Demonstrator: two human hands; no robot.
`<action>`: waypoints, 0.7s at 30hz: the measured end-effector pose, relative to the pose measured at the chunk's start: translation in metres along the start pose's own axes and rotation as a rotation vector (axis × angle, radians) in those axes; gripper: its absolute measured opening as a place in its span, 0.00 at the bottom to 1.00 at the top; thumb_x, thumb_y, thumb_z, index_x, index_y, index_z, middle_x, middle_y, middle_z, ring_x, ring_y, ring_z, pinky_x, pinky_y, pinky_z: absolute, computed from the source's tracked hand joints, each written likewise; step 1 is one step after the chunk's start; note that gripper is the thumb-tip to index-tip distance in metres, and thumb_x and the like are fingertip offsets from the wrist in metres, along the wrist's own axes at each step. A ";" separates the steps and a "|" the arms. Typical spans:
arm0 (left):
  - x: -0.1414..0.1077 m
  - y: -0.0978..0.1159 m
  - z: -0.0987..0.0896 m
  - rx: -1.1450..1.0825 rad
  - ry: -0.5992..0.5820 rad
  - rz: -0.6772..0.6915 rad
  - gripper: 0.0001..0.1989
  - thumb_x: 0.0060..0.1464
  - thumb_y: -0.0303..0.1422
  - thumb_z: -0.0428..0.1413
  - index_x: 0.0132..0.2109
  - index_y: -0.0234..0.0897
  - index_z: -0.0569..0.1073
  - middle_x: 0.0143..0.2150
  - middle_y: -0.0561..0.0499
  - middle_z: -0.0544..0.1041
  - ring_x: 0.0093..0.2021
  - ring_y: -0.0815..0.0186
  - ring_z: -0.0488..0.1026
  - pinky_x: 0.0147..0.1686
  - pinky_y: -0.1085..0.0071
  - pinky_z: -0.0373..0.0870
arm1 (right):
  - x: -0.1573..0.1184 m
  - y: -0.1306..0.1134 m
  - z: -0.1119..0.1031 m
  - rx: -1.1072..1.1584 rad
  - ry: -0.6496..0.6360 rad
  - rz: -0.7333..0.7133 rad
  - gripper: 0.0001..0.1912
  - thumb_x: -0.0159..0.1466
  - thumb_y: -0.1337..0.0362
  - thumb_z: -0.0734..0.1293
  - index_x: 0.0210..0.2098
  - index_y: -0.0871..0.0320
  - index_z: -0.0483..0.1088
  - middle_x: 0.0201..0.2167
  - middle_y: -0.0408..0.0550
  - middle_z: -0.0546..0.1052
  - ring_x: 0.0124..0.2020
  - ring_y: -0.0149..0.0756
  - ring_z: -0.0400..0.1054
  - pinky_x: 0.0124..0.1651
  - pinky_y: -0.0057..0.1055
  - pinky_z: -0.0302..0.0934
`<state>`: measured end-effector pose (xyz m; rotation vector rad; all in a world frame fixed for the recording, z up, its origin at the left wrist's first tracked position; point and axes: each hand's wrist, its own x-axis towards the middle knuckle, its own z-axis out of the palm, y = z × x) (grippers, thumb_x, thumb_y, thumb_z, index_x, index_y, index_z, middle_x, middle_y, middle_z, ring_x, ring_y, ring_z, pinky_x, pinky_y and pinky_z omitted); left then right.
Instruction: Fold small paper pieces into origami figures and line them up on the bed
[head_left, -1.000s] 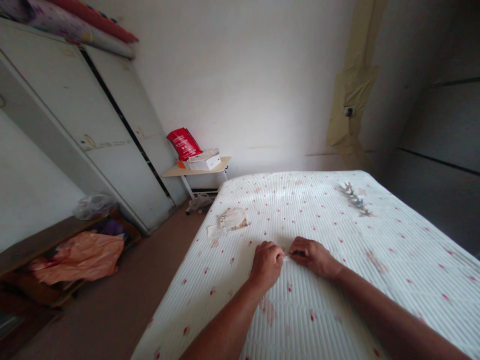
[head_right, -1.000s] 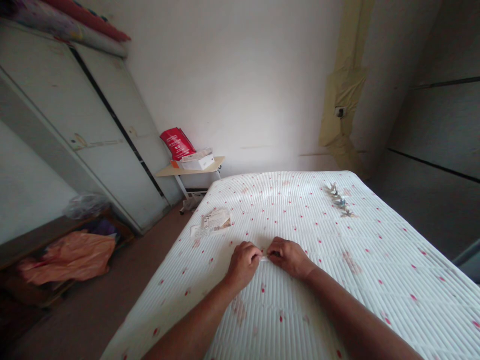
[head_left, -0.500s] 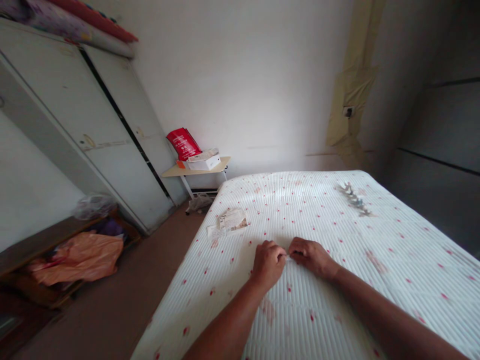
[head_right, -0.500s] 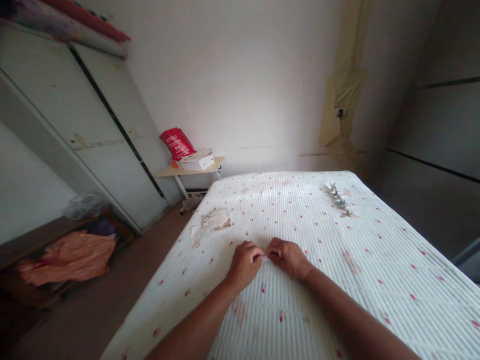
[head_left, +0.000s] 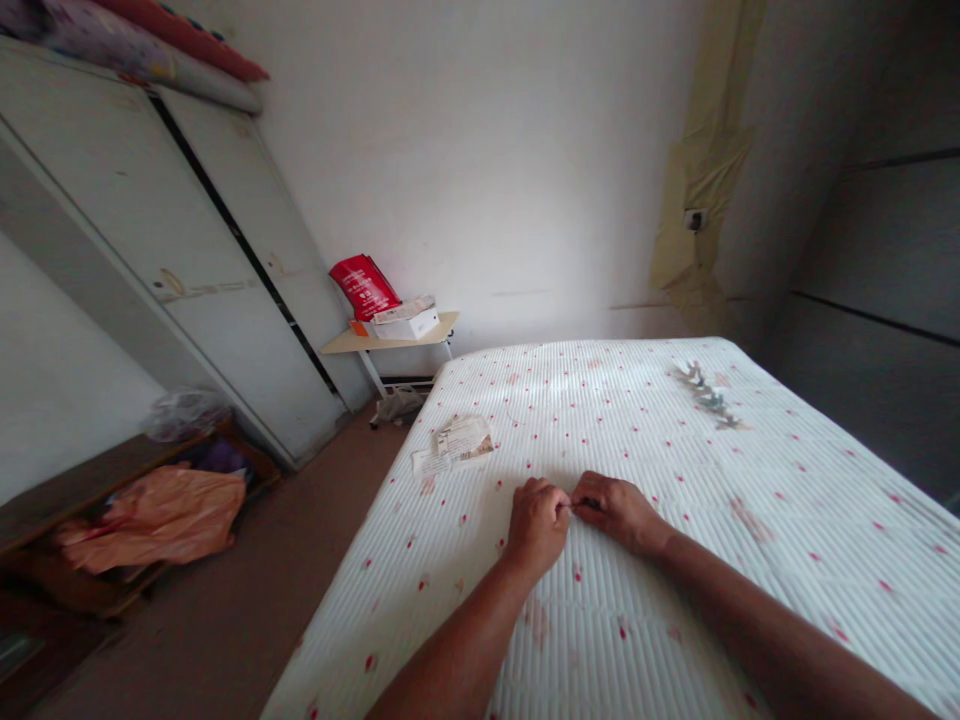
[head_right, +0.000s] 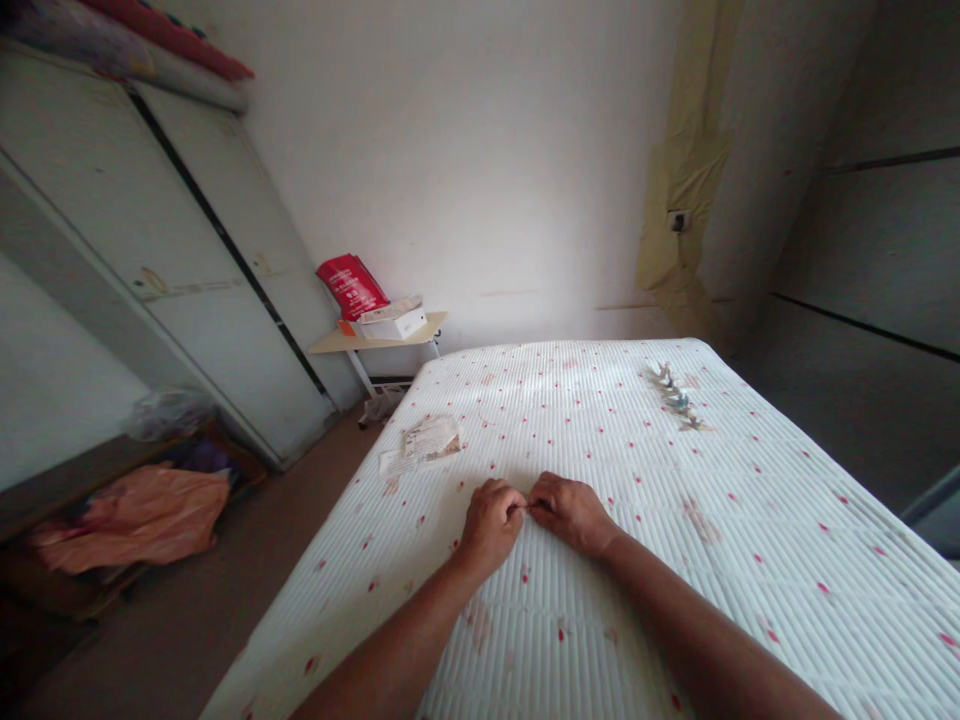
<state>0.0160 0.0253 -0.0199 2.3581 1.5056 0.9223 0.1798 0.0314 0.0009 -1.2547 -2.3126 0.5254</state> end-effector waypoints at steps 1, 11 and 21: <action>0.000 0.000 0.000 0.005 -0.005 0.003 0.06 0.47 0.22 0.52 0.28 0.37 0.70 0.30 0.52 0.71 0.35 0.65 0.65 0.37 0.69 0.57 | 0.000 -0.001 0.000 -0.005 0.001 0.002 0.08 0.59 0.65 0.60 0.31 0.57 0.71 0.30 0.44 0.71 0.29 0.29 0.65 0.31 0.24 0.54; 0.000 -0.001 0.001 0.008 -0.030 0.009 0.06 0.48 0.22 0.51 0.29 0.37 0.69 0.30 0.52 0.71 0.37 0.65 0.65 0.38 0.69 0.57 | 0.002 -0.002 -0.004 0.052 -0.022 -0.009 0.08 0.58 0.68 0.59 0.28 0.59 0.70 0.28 0.45 0.71 0.29 0.30 0.64 0.31 0.24 0.54; 0.008 -0.004 -0.001 -0.212 -0.054 -0.111 0.06 0.45 0.23 0.50 0.27 0.36 0.71 0.28 0.53 0.72 0.33 0.67 0.66 0.35 0.72 0.59 | 0.006 0.015 0.001 0.301 -0.011 0.005 0.07 0.57 0.66 0.60 0.29 0.59 0.69 0.27 0.44 0.70 0.28 0.30 0.63 0.31 0.26 0.55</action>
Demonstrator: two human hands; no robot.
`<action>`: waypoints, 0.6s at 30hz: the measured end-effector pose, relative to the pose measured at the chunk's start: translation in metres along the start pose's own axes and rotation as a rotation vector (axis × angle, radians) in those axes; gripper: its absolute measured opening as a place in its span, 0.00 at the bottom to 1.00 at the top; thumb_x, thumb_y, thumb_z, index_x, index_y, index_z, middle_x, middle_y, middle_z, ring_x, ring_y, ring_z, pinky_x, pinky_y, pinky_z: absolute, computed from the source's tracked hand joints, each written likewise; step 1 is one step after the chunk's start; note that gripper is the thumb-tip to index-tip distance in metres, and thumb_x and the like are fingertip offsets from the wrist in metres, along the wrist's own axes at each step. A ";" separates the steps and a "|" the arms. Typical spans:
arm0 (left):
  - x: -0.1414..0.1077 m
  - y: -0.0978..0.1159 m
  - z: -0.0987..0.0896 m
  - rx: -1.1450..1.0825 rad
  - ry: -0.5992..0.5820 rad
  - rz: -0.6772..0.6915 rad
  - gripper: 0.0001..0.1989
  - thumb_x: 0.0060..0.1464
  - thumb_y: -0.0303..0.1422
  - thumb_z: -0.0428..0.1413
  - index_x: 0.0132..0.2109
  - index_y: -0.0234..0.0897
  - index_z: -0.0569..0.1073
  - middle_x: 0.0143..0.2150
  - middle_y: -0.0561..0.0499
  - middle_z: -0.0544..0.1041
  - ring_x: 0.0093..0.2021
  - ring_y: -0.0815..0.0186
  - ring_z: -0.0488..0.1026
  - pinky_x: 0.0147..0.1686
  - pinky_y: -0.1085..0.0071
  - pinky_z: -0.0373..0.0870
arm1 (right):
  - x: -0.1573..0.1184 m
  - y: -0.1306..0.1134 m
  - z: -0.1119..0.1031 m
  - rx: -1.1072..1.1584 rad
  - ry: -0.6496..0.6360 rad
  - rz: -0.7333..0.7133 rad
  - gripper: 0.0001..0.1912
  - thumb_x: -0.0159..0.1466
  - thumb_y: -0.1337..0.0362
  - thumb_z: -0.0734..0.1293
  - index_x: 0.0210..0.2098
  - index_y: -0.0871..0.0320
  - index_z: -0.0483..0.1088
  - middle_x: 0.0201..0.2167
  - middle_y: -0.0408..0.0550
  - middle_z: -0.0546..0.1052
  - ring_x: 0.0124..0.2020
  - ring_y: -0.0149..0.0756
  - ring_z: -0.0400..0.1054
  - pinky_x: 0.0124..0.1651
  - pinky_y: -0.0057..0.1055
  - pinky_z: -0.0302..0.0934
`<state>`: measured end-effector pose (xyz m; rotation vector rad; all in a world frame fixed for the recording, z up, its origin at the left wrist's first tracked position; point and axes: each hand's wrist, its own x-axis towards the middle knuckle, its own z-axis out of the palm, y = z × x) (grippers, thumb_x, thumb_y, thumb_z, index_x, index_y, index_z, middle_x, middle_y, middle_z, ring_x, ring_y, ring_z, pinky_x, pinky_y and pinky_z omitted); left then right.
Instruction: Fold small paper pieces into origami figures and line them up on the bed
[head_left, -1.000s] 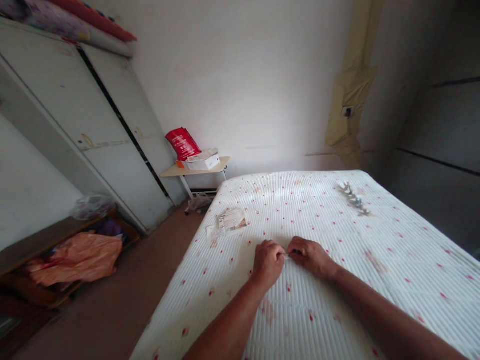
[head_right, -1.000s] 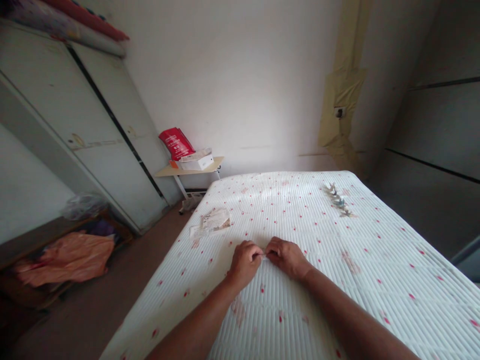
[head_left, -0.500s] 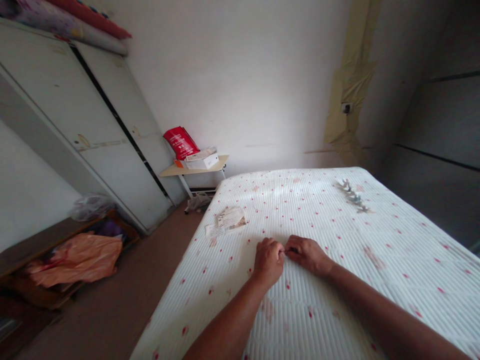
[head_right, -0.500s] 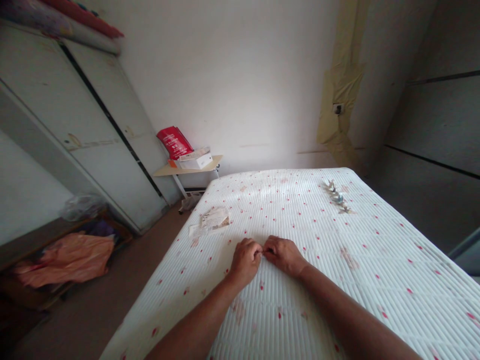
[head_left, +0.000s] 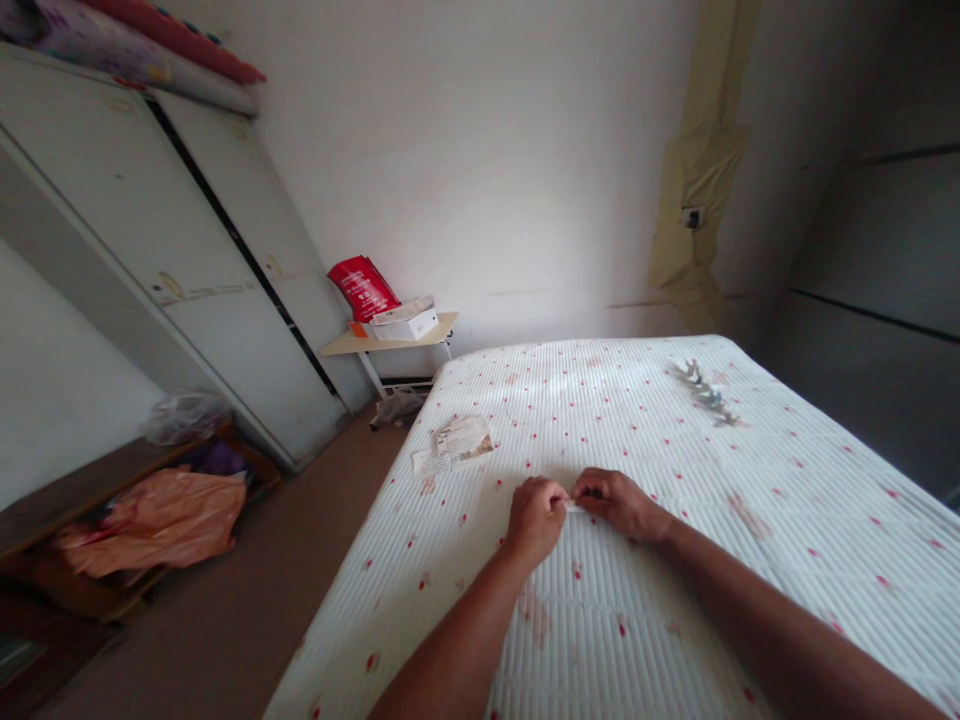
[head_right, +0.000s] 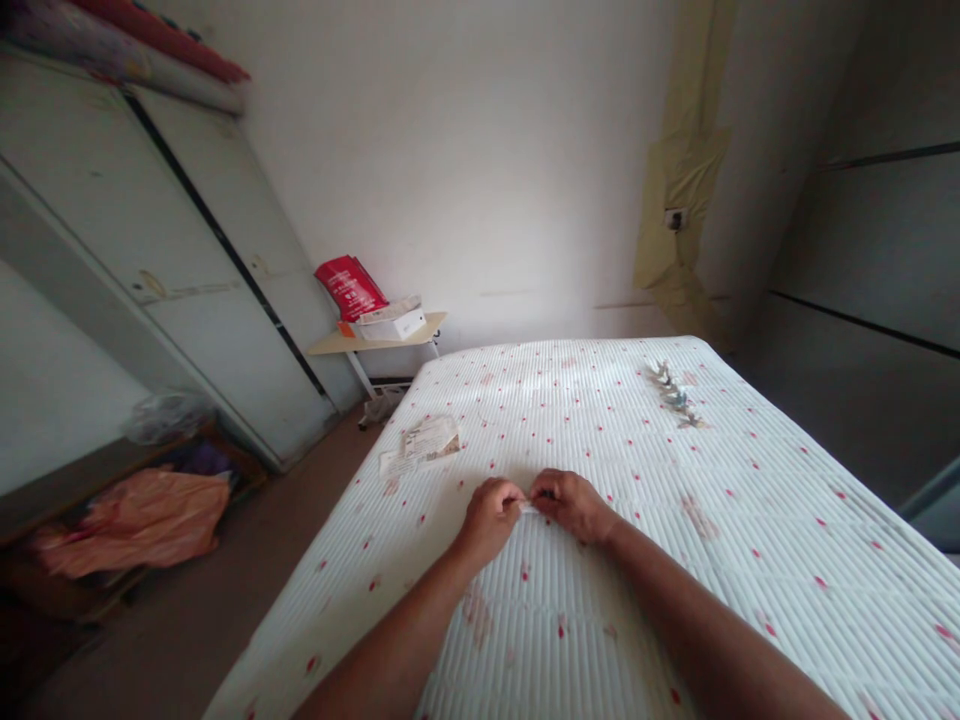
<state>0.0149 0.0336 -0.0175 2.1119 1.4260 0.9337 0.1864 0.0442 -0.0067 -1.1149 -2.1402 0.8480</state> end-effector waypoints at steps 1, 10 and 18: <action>0.002 0.001 -0.001 -0.074 -0.020 -0.060 0.06 0.45 0.24 0.50 0.27 0.35 0.71 0.26 0.54 0.71 0.31 0.68 0.66 0.33 0.73 0.59 | -0.001 0.003 0.000 0.094 0.032 0.008 0.07 0.57 0.63 0.61 0.31 0.59 0.69 0.27 0.44 0.70 0.27 0.30 0.62 0.30 0.26 0.56; 0.012 0.014 -0.022 -0.809 -0.095 -0.528 0.07 0.37 0.32 0.56 0.26 0.33 0.70 0.18 0.57 0.64 0.19 0.74 0.58 0.21 0.76 0.49 | -0.010 -0.006 -0.007 0.349 0.299 0.050 0.10 0.55 0.59 0.64 0.34 0.57 0.64 0.28 0.43 0.66 0.23 0.27 0.55 0.26 0.26 0.53; 0.001 0.026 -0.008 -1.321 -0.043 -0.550 0.11 0.34 0.33 0.61 0.26 0.32 0.68 0.21 0.56 0.64 0.22 0.75 0.61 0.22 0.76 0.52 | -0.008 -0.031 0.004 0.587 0.260 0.206 0.14 0.55 0.54 0.65 0.29 0.60 0.66 0.18 0.38 0.62 0.18 0.24 0.51 0.21 0.24 0.47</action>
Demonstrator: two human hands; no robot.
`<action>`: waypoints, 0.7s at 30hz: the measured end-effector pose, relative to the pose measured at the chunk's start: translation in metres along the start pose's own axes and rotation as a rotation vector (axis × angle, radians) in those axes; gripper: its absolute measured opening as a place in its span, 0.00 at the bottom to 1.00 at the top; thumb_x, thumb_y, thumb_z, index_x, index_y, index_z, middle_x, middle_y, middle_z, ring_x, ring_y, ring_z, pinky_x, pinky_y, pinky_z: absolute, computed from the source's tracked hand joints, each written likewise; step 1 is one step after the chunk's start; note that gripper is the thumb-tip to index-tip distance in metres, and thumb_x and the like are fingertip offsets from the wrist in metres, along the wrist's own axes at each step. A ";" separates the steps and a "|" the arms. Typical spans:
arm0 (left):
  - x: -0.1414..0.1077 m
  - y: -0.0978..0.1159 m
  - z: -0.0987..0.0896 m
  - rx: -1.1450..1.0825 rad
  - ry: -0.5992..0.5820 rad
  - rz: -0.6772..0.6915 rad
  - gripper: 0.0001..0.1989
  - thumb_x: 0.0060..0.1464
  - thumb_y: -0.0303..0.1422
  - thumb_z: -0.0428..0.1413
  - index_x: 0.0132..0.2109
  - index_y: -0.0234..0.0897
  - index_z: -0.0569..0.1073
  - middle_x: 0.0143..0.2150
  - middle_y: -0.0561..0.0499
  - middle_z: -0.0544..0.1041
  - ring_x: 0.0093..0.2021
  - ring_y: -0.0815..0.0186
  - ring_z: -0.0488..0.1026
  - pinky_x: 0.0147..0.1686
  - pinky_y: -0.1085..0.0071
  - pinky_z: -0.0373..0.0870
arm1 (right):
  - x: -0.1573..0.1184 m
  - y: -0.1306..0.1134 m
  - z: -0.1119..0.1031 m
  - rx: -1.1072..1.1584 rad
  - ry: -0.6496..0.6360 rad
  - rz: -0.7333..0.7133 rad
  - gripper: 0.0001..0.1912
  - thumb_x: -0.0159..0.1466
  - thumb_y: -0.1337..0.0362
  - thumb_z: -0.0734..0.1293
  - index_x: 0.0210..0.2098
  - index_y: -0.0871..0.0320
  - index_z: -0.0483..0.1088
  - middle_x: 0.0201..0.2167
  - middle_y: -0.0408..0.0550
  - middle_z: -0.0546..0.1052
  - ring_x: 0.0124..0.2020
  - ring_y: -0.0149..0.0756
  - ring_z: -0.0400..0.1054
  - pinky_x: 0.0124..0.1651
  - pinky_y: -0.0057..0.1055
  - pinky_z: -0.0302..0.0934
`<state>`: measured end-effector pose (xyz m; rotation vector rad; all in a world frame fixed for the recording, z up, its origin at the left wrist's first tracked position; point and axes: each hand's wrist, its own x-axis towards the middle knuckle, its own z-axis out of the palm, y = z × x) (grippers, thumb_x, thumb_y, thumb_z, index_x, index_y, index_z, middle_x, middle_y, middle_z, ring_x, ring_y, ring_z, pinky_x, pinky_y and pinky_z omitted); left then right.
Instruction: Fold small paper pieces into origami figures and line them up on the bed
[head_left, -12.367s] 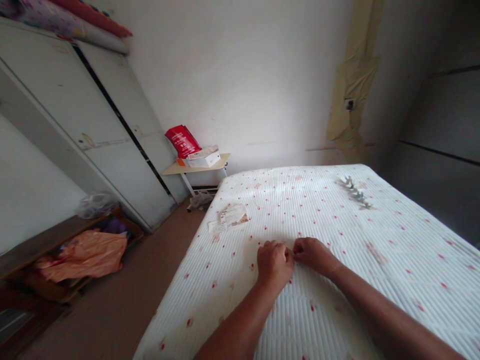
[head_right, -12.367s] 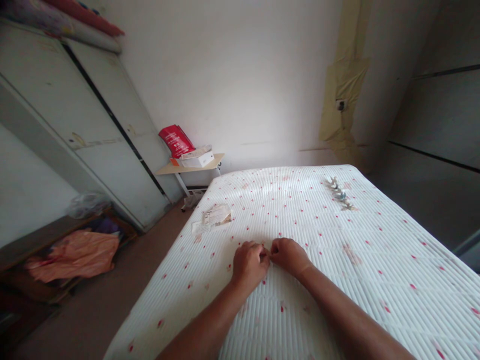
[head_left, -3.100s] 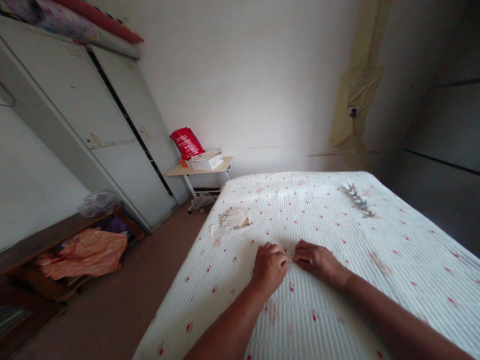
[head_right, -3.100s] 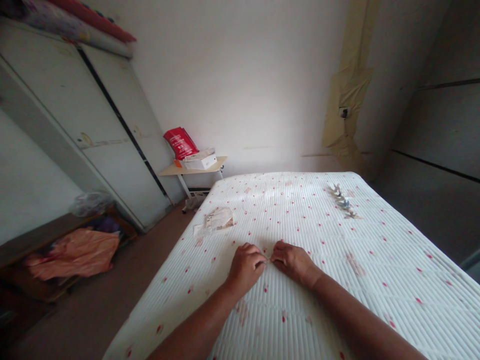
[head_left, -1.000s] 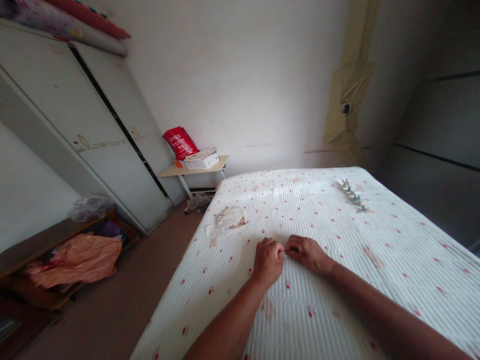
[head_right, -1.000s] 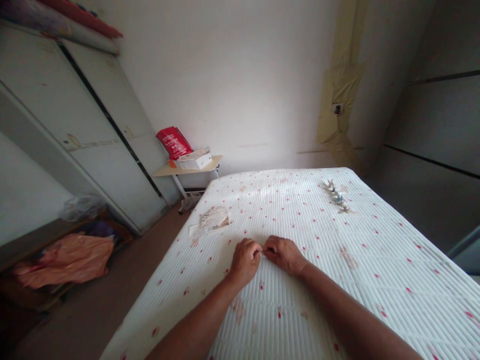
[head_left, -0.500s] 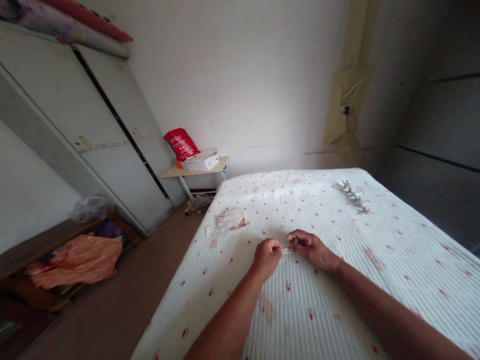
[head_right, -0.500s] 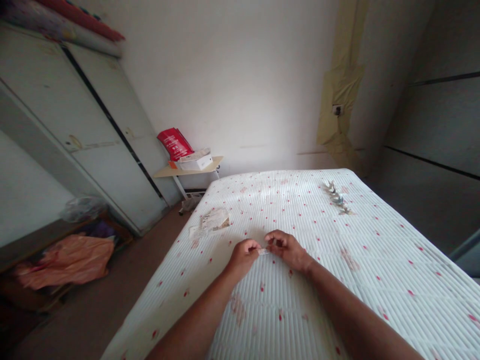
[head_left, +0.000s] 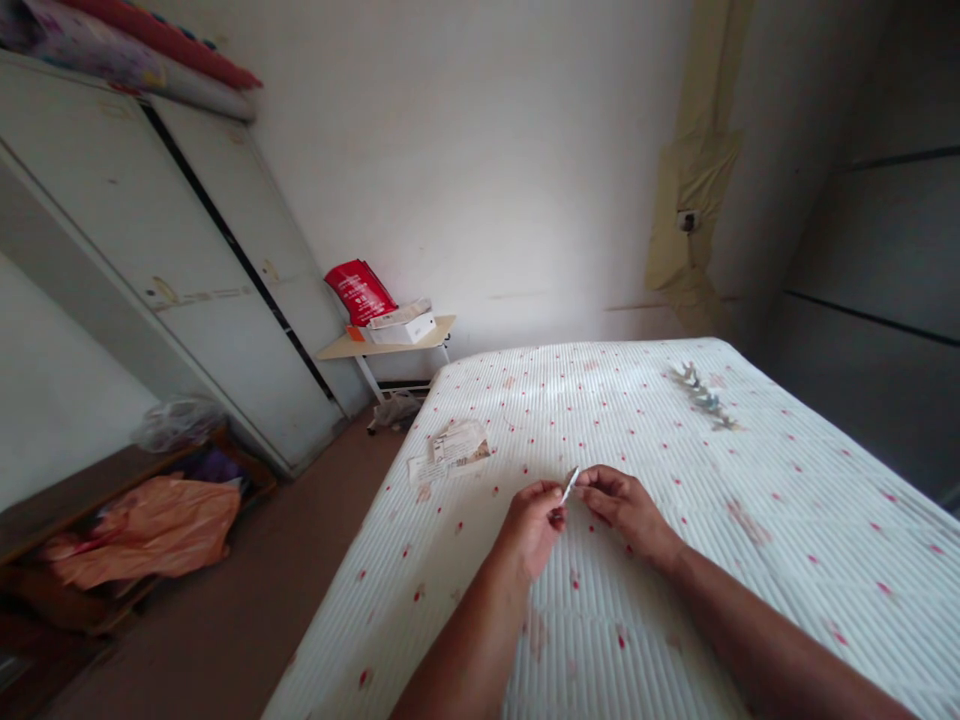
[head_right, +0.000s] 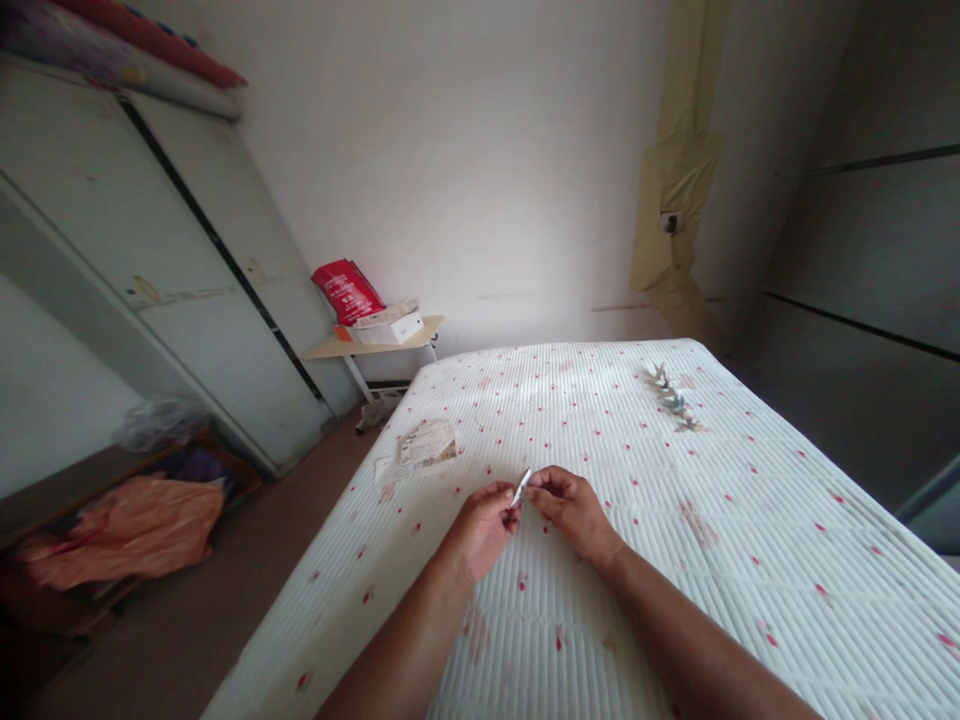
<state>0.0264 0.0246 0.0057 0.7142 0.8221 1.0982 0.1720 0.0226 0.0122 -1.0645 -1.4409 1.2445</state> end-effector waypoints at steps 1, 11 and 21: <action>-0.001 -0.002 0.001 -0.024 0.007 0.009 0.11 0.34 0.33 0.61 0.26 0.32 0.67 0.21 0.56 0.64 0.22 0.75 0.61 0.22 0.76 0.52 | -0.001 -0.001 0.002 -0.002 0.009 0.009 0.14 0.54 0.54 0.65 0.28 0.60 0.66 0.17 0.38 0.62 0.18 0.23 0.50 0.21 0.24 0.47; -0.007 -0.006 0.003 -0.112 -0.004 -0.012 0.13 0.34 0.33 0.62 0.28 0.33 0.69 0.23 0.56 0.64 0.24 0.74 0.61 0.24 0.76 0.54 | -0.002 -0.002 0.010 0.066 0.011 0.014 0.14 0.53 0.53 0.66 0.25 0.59 0.67 0.17 0.39 0.67 0.17 0.24 0.54 0.21 0.24 0.50; -0.007 -0.008 0.000 0.020 -0.016 0.143 0.10 0.38 0.32 0.61 0.28 0.33 0.68 0.23 0.55 0.67 0.24 0.74 0.62 0.23 0.76 0.54 | -0.001 0.002 0.007 0.051 -0.007 0.013 0.12 0.54 0.56 0.66 0.25 0.60 0.67 0.17 0.38 0.64 0.17 0.24 0.53 0.21 0.24 0.49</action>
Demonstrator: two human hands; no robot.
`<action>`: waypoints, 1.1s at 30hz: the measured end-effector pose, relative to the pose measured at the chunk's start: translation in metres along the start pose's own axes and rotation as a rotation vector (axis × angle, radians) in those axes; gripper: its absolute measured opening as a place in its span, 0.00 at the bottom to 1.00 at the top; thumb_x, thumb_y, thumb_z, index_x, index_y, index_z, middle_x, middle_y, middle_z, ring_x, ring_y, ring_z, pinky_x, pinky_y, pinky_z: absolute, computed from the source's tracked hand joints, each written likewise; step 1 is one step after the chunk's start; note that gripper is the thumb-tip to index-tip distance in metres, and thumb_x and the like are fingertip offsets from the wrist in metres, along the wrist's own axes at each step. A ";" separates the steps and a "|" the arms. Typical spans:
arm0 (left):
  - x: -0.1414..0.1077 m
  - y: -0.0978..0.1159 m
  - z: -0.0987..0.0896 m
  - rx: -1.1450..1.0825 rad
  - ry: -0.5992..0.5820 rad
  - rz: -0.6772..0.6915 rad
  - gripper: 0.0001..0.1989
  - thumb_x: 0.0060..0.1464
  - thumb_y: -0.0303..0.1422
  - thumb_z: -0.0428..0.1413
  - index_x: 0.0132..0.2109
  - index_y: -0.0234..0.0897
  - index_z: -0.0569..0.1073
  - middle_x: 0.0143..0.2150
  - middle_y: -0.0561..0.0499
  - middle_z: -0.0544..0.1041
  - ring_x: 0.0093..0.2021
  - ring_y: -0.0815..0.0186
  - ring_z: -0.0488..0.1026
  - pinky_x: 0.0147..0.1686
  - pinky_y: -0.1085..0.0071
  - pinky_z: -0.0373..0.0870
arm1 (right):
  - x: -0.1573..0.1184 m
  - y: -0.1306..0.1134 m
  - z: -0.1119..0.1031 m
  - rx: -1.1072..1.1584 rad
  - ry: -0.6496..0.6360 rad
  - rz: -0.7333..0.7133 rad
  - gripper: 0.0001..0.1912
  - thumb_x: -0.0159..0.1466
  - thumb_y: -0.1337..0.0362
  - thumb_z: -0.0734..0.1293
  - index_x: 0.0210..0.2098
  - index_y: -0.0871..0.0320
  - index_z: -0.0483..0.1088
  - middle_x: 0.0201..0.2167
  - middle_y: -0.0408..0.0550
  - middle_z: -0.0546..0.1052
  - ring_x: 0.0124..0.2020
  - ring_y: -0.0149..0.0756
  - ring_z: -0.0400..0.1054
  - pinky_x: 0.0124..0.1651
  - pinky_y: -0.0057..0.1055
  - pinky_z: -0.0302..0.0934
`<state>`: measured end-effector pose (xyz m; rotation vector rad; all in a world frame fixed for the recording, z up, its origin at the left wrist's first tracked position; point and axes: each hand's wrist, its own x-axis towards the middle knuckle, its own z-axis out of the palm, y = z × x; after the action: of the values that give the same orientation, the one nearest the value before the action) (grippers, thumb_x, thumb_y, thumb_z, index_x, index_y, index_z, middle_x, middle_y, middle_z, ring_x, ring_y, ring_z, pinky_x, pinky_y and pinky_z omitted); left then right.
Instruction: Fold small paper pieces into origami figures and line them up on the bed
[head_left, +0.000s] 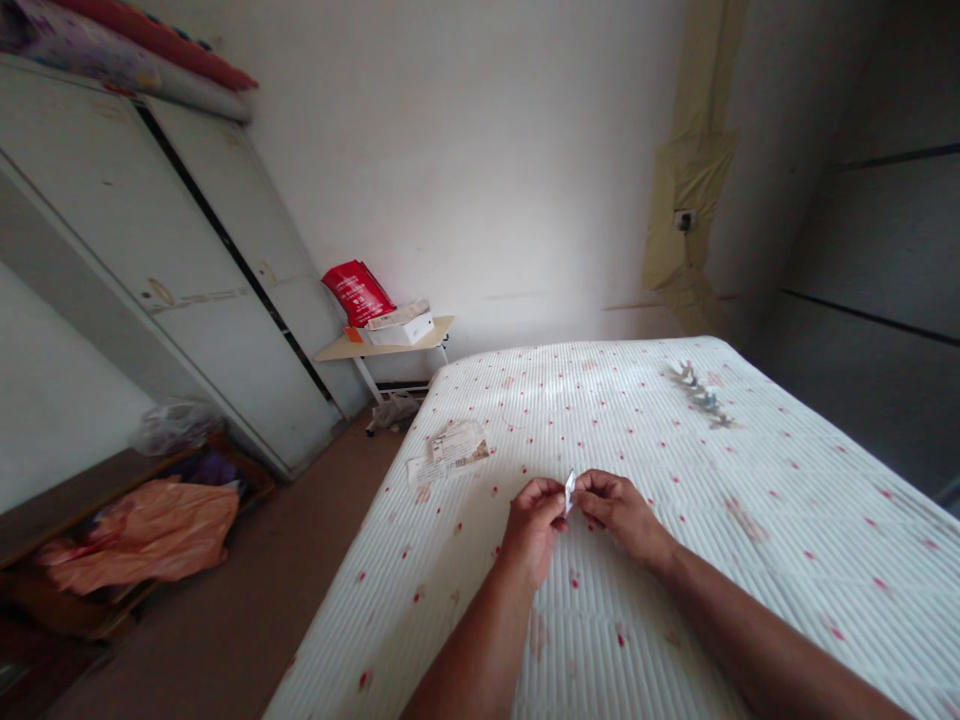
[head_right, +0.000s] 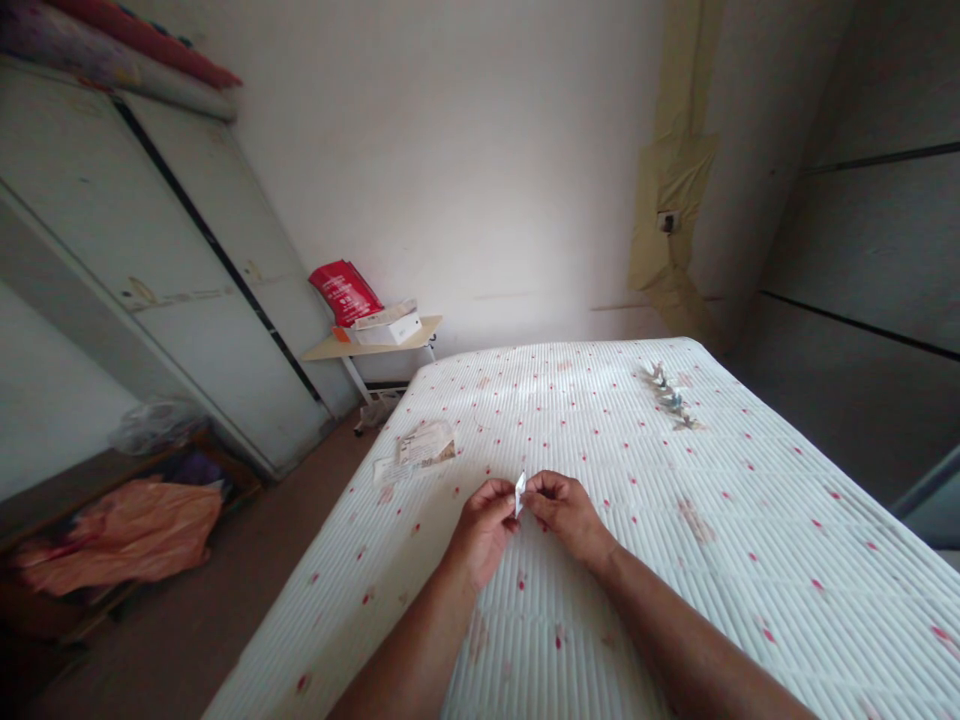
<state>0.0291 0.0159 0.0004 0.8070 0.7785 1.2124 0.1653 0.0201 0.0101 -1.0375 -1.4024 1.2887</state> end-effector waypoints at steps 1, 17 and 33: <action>0.001 0.000 -0.001 0.008 -0.007 0.010 0.10 0.38 0.33 0.61 0.28 0.33 0.68 0.23 0.55 0.67 0.24 0.74 0.62 0.23 0.76 0.54 | 0.000 0.000 0.000 0.006 -0.010 0.005 0.12 0.54 0.56 0.66 0.25 0.60 0.67 0.17 0.38 0.64 0.17 0.23 0.53 0.21 0.24 0.49; -0.001 0.001 -0.004 0.134 -0.035 0.082 0.09 0.40 0.32 0.59 0.30 0.34 0.67 0.22 0.56 0.66 0.22 0.74 0.61 0.24 0.76 0.57 | 0.000 -0.003 -0.002 -0.004 -0.061 0.087 0.13 0.54 0.55 0.65 0.25 0.59 0.65 0.13 0.35 0.61 0.15 0.23 0.51 0.20 0.23 0.44; -0.006 0.007 0.000 0.344 0.053 0.171 0.08 0.40 0.33 0.59 0.28 0.33 0.70 0.21 0.56 0.68 0.24 0.73 0.62 0.28 0.77 0.58 | 0.001 0.000 -0.003 0.122 -0.103 0.053 0.11 0.54 0.57 0.66 0.25 0.60 0.66 0.16 0.36 0.62 0.17 0.23 0.51 0.21 0.24 0.45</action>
<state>0.0246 0.0116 0.0072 1.1451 0.9940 1.2721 0.1680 0.0216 0.0103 -0.9431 -1.3623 1.4656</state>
